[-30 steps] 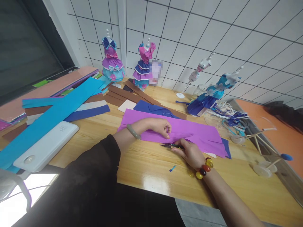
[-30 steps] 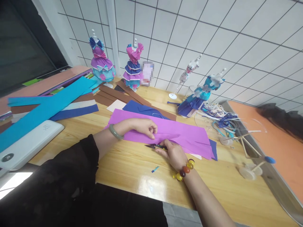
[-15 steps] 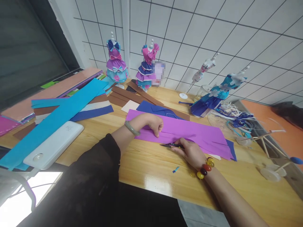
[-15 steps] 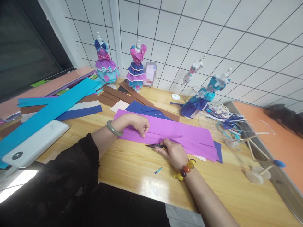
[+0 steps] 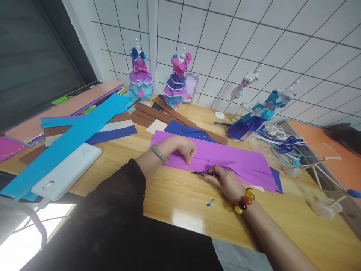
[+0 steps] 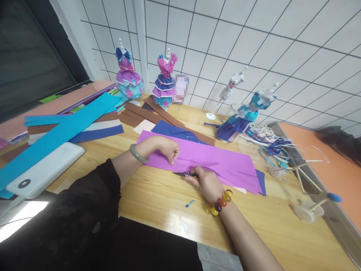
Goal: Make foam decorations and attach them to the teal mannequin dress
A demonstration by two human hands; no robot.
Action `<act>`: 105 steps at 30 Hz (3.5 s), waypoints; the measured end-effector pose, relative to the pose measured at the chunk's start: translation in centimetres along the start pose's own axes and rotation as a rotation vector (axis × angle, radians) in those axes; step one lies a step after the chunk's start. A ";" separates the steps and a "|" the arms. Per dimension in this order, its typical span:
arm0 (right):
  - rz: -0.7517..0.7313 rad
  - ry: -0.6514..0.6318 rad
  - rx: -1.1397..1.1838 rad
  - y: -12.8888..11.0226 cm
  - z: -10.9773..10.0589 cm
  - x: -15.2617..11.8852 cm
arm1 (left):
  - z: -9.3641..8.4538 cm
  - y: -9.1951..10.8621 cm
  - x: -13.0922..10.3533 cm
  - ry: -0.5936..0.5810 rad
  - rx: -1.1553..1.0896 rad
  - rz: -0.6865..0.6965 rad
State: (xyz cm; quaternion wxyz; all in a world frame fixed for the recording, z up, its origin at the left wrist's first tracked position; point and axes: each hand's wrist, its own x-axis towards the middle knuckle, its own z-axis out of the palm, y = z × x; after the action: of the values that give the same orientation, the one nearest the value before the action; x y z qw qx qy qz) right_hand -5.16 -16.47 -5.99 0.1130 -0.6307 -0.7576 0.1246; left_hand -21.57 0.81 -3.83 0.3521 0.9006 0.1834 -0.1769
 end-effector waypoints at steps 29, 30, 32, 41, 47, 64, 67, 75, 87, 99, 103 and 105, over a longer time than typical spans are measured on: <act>-0.026 0.020 -0.024 -0.6 0.5 0.7 | 0.0 0.2 -0.5 -0.010 -0.091 -0.008; -0.033 0.025 -0.027 -0.7 0.6 0.8 | 0.0 0.2 -0.5 -0.012 -0.090 -0.002; -0.046 0.031 -0.036 -0.7 0.7 0.9 | -0.1 0.2 -0.6 -0.010 -0.073 0.006; -0.055 0.021 -0.026 -0.8 0.9 1.0 | -0.2 0.3 -0.6 -0.016 -0.023 0.017; -0.064 0.036 -0.009 -0.8 0.8 0.9 | -0.1 0.1 -0.4 -0.012 -0.004 0.037; 0.010 0.004 -0.015 -2.3 0.8 1.4 | -0.3 0.4 -0.8 -0.021 0.063 0.036; 0.002 0.001 -0.018 -2.4 0.9 1.6 | -0.3 0.3 -0.7 -0.017 0.063 0.027; -0.020 0.012 -0.028 -2.4 1.4 1.8 | -0.3 0.4 -0.8 -0.025 0.057 0.018; -0.046 0.040 -0.038 -2.2 1.6 1.6 | -0.2 0.3 -0.6 -0.015 0.042 0.009; -0.039 0.037 -0.014 -2.4 1.3 1.3 | -1.3 0.1 -1.8 -0.070 0.096 -0.102; -0.027 0.024 -0.030 -2.6 1.2 1.4 | -1.3 -0.4 -1.8 -0.121 0.083 -0.140; -0.030 0.021 -0.031 -2.7 1.2 1.5 | -1.2 -0.5 -1.5 -0.138 0.084 -0.127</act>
State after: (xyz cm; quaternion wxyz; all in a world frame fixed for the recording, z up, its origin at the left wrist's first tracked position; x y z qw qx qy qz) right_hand -8.29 -15.52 -6.21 0.1131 -0.6221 -0.7676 0.1046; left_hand -22.92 1.67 -2.62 0.3137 0.8869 0.2077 -0.2681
